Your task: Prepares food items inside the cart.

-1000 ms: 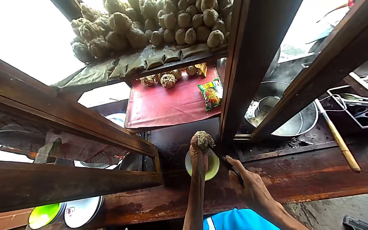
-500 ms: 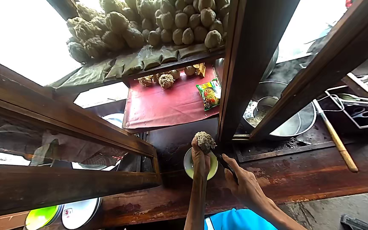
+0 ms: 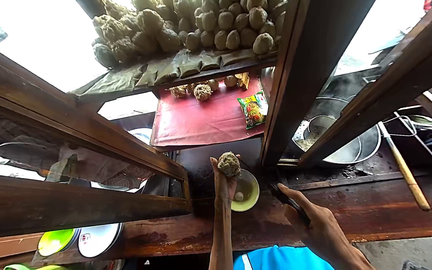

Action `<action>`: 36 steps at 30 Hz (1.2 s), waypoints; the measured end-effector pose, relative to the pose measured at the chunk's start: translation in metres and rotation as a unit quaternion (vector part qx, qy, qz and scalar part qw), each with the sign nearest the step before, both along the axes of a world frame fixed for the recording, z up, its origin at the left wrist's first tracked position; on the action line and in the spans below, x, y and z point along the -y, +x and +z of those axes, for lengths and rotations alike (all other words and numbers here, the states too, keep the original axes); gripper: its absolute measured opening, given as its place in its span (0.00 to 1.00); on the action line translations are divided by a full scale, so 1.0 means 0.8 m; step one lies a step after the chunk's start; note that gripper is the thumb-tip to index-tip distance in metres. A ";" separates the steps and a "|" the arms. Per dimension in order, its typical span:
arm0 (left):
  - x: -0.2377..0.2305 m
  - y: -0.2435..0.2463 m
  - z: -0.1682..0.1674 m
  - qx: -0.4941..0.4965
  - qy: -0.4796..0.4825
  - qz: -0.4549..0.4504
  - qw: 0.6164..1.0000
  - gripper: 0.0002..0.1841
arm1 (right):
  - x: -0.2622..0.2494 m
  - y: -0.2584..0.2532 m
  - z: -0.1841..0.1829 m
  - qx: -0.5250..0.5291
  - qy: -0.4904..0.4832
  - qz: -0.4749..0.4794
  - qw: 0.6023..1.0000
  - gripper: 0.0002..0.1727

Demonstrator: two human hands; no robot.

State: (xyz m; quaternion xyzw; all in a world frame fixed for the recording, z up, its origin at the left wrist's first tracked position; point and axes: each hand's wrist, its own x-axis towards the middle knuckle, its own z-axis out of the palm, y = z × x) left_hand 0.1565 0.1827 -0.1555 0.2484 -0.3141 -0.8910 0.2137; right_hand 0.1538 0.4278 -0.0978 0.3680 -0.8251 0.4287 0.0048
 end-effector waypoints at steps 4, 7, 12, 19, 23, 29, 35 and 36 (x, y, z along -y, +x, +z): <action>-0.007 0.002 0.003 0.019 -0.009 -0.030 0.999 0.41 | 0.015 -0.011 -0.014 -0.040 0.026 0.023 0.999 0.25; -0.007 0.001 0.004 0.041 -0.026 -0.040 0.998 0.42 | 0.017 -0.012 -0.019 -0.043 0.039 0.031 0.998 0.26; -0.006 0.001 0.003 0.068 -0.050 -0.047 0.995 0.41 | 0.015 -0.009 -0.025 -0.033 0.034 0.031 0.998 0.25; -0.023 0.003 0.002 0.141 -0.115 -0.036 0.983 0.36 | 0.030 -0.014 -0.045 -0.013 0.019 0.030 0.999 0.25; -0.028 0.000 0.000 0.157 -0.099 -0.027 0.982 0.35 | 0.036 -0.018 -0.045 0.004 0.033 0.035 0.999 0.25; -0.016 -0.001 0.000 0.152 -0.111 -0.031 0.982 0.33 | 0.022 -0.011 -0.041 -0.014 0.043 0.026 0.999 0.26; -0.041 -0.001 -0.007 0.158 -0.149 -0.018 0.976 0.31 | 0.037 -0.016 -0.044 -0.008 0.049 0.019 0.999 0.26; -0.042 0.000 -0.007 0.155 -0.138 -0.020 0.978 0.30 | 0.038 -0.017 -0.043 -0.007 0.055 0.022 0.998 0.26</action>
